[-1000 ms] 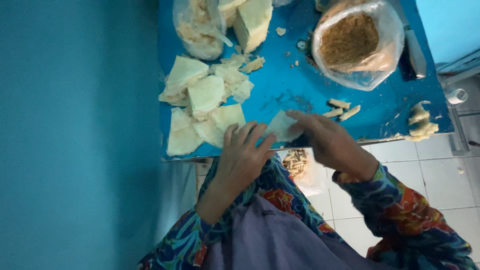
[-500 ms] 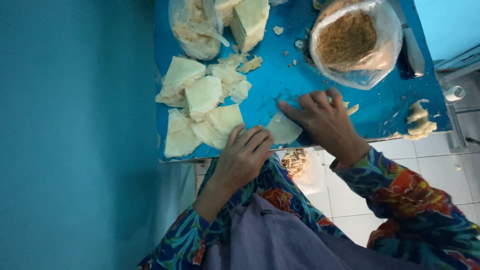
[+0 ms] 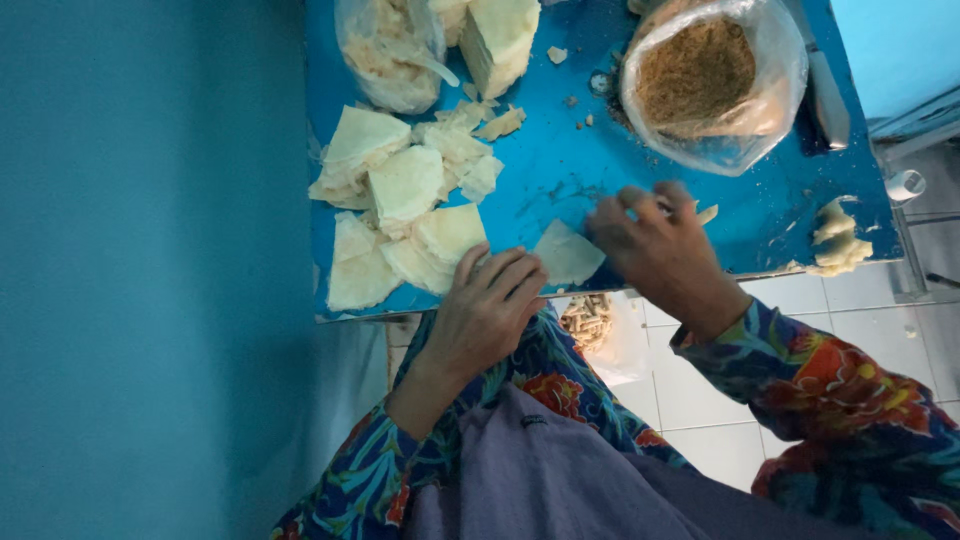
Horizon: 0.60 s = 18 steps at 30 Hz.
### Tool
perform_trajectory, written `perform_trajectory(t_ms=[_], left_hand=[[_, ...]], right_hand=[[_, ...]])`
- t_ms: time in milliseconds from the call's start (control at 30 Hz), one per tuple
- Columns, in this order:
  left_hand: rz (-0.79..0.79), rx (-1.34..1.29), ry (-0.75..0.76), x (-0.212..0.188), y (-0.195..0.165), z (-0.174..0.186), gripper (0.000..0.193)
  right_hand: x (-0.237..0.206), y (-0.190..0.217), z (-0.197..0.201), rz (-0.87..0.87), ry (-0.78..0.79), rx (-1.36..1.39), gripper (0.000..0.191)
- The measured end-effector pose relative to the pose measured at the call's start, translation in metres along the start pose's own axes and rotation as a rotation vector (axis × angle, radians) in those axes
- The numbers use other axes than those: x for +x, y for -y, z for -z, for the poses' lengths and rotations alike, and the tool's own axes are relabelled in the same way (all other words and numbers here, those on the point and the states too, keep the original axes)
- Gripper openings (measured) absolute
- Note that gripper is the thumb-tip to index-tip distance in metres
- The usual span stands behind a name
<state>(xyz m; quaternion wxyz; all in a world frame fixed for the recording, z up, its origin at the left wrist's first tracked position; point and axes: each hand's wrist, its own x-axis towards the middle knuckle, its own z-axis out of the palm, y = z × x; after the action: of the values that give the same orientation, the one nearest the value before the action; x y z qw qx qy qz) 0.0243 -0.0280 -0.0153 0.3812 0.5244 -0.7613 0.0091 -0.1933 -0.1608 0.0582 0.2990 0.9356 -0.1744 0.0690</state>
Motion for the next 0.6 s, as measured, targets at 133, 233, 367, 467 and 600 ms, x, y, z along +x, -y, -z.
perform_trajectory(t_ms=[133,233,367,467,600], left_hand=[[0.003,0.009,-0.007,-0.002,0.001,-0.002,0.033],[0.002,0.016,-0.025,-0.002,0.0,-0.003,0.03],[-0.001,0.007,-0.015,0.0,0.001,-0.003,0.03],[0.0,-0.007,-0.016,0.0,0.0,-0.001,0.03],[-0.001,-0.022,0.004,0.0,0.0,-0.001,0.031]], right_hand=[[-0.003,0.008,0.005,-0.131,-0.025,0.323,0.039],[-0.008,0.021,0.005,-0.187,0.013,0.53,0.054],[-0.017,0.006,0.001,-0.254,0.07,0.689,0.041],[-0.021,-0.029,-0.002,-0.281,-0.063,0.722,0.044],[-0.009,-0.083,-0.018,-0.293,-0.224,0.61,0.034]])
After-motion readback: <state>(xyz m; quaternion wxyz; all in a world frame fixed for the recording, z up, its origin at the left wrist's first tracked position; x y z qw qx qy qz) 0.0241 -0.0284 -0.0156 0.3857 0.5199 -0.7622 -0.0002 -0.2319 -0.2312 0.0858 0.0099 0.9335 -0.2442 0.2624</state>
